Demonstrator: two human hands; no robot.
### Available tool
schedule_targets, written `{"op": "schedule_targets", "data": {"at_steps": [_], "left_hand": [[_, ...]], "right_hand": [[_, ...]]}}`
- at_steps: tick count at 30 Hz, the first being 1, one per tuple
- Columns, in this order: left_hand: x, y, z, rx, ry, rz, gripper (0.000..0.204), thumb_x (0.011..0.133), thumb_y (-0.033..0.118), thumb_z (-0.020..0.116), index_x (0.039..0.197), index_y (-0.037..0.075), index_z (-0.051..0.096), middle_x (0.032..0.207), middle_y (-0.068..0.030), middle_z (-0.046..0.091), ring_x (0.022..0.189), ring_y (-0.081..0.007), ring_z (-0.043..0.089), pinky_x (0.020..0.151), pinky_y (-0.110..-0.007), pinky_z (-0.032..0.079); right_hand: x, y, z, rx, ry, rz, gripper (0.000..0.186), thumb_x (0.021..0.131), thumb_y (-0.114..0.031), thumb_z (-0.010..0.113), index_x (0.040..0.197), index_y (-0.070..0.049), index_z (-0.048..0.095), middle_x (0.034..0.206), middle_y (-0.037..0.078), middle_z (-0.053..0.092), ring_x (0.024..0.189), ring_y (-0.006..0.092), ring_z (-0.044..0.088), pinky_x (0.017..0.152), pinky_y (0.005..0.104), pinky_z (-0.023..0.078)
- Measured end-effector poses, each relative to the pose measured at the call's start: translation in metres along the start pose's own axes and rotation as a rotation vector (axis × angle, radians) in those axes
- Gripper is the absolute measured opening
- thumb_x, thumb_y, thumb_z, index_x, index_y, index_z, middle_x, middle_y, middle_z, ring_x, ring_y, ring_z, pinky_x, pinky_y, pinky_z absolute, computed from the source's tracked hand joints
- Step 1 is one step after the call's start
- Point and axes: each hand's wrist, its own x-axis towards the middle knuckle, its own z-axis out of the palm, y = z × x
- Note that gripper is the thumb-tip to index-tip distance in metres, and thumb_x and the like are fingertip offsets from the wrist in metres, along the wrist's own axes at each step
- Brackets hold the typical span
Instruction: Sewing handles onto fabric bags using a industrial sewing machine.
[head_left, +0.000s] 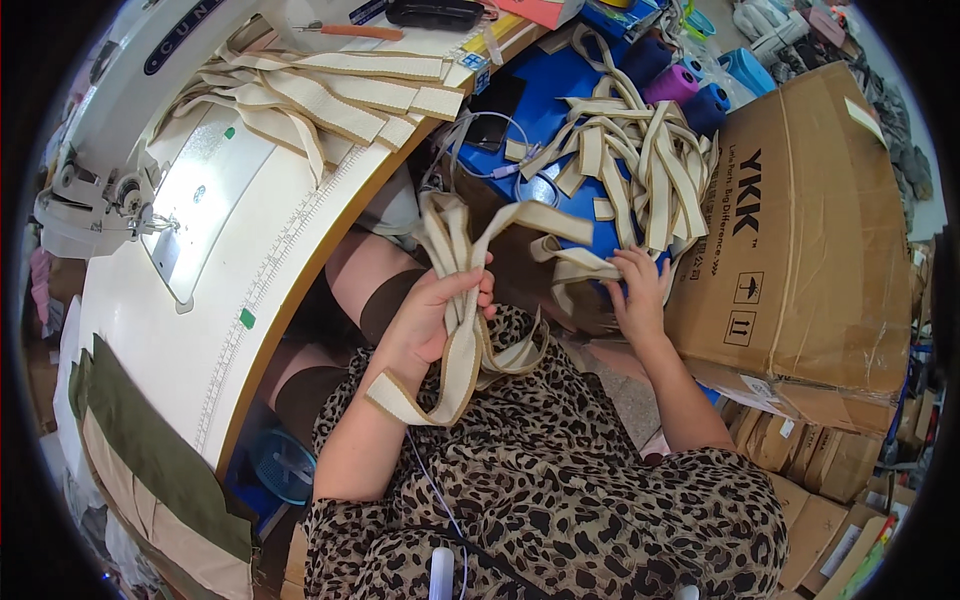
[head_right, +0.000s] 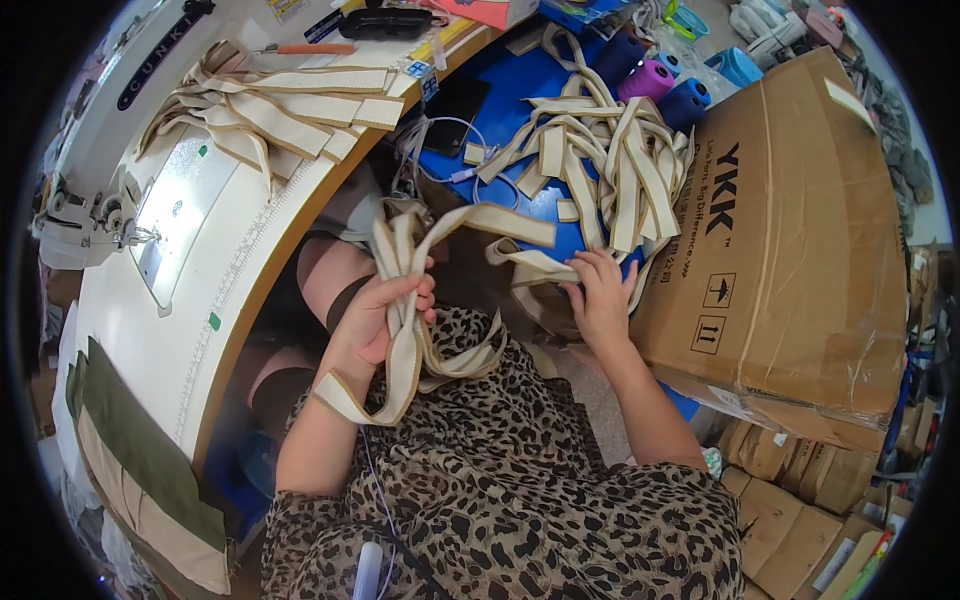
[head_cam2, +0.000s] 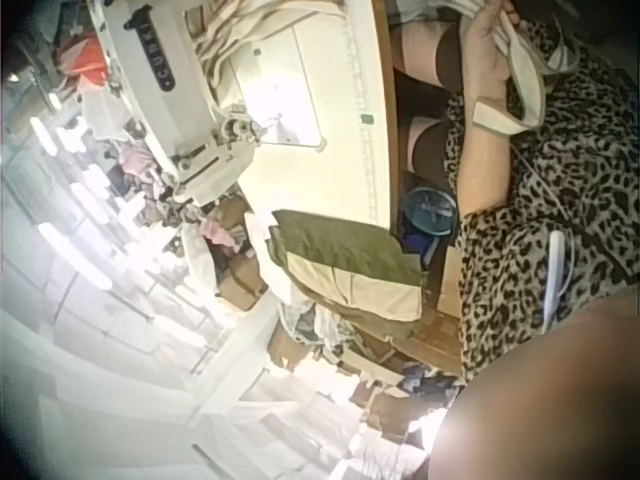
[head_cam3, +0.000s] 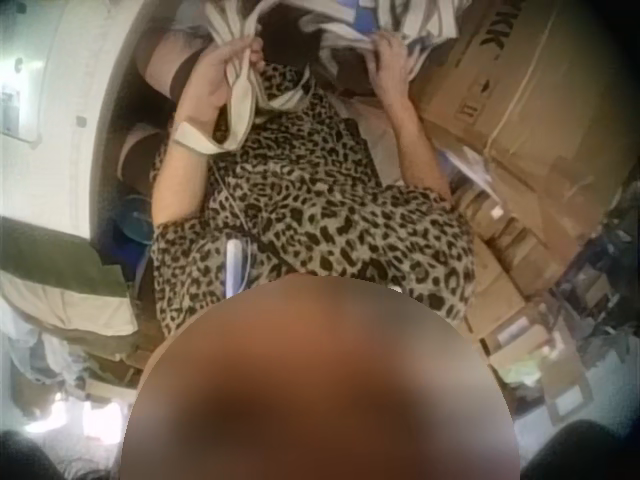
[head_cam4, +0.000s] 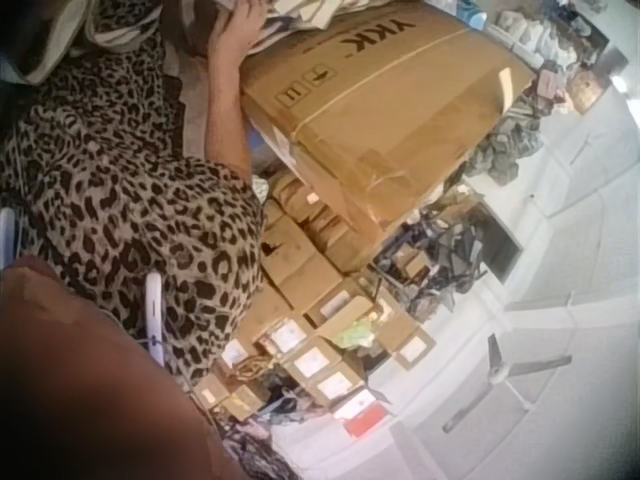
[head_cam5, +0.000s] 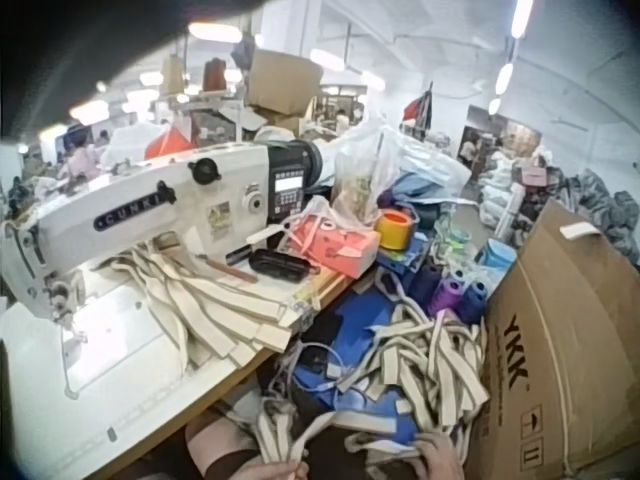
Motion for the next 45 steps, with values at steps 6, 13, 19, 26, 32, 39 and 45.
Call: {"op": "schedule_targets", "data": {"at_steps": [6,13,19,26,32,39,45], "left_hand": [[-0.024,0.012,0.003,-0.038,-0.037,0.234,0.022,0.086,0.002,0.064,0.107,0.003,0.058,0.098,-0.012,0.066,0.083,-0.0197,0.066,0.077,-0.035,0.056],[-0.001,-0.011,0.035,0.078,0.078,0.264,0.034,0.084,0.007,0.072,0.114,0.003,0.057,0.098,-0.0073,0.065,0.081,-0.0138,0.062,0.074,-0.028,0.051],[-0.002,-0.015,0.038,0.107,0.166,0.436,0.028,0.087,0.01,0.071,0.113,0.006,0.06,0.105,-0.0018,0.065,0.096,-0.0116,0.061,0.084,-0.028,0.049],[0.001,-0.015,0.024,0.052,0.175,0.418,0.034,0.091,0.016,0.068,0.121,0.003,0.057,0.11,-0.0049,0.065,0.099,-0.0131,0.061,0.088,-0.028,0.049],[0.003,-0.021,0.021,0.26,0.121,0.421,0.035,0.09,0.01,0.067,0.123,0.001,0.056,0.113,-0.0098,0.065,0.102,-0.0175,0.062,0.09,-0.032,0.05],[-0.006,-0.007,0.011,-0.006,0.243,0.238,0.016,0.09,0.013,0.066,0.102,0.003,0.058,0.081,-0.0058,0.062,0.073,-0.0186,0.064,0.073,-0.037,0.056],[-0.016,0.002,0.005,-0.009,0.17,0.175,0.032,0.094,0.017,0.061,0.123,0.005,0.051,0.079,-0.0013,0.056,0.072,-0.015,0.059,0.076,-0.035,0.052]], "right_hand": [[0.042,-0.031,-0.035,0.242,0.321,-0.006,0.029,0.084,-0.01,0.069,0.109,-0.003,0.057,0.102,0.011,0.063,0.095,0.0275,0.061,0.098,0.0432,0.039],[0.085,-0.126,-0.047,0.716,0.079,0.089,0.037,0.082,-0.019,0.075,0.104,-0.001,0.05,0.087,0.017,0.065,0.077,0.031,0.066,0.069,0.0378,0.051],[0.074,-0.177,-0.023,0.811,-0.22,-0.068,0.04,0.085,-0.008,0.06,0.12,0.002,0.043,0.105,0.024,0.053,0.094,0.0411,0.059,0.08,0.0438,0.048],[0.057,-0.166,-0.029,0.668,-0.426,-0.117,0.054,0.09,-0.009,0.055,0.139,0.0,0.035,0.117,0.025,0.047,0.101,0.0453,0.055,0.083,0.0457,0.049],[0.05,-0.175,-0.021,0.545,-0.283,-0.165,0.061,0.087,-0.014,0.062,0.138,0.006,0.034,0.119,0.024,0.048,0.1,0.0431,0.057,0.081,0.0468,0.05],[0.11,-0.094,-0.031,0.524,0.165,0.065,0.023,0.085,-0.011,0.068,0.106,-0.002,0.064,0.091,0.01,0.061,0.08,0.0206,0.06,0.075,0.0311,0.049],[0.065,-0.042,-0.053,-0.037,-0.332,0.194,0.042,0.084,-0.023,0.07,0.118,-0.001,0.058,0.105,0.019,0.061,0.101,0.0366,0.06,0.088,0.0419,0.048]]}}
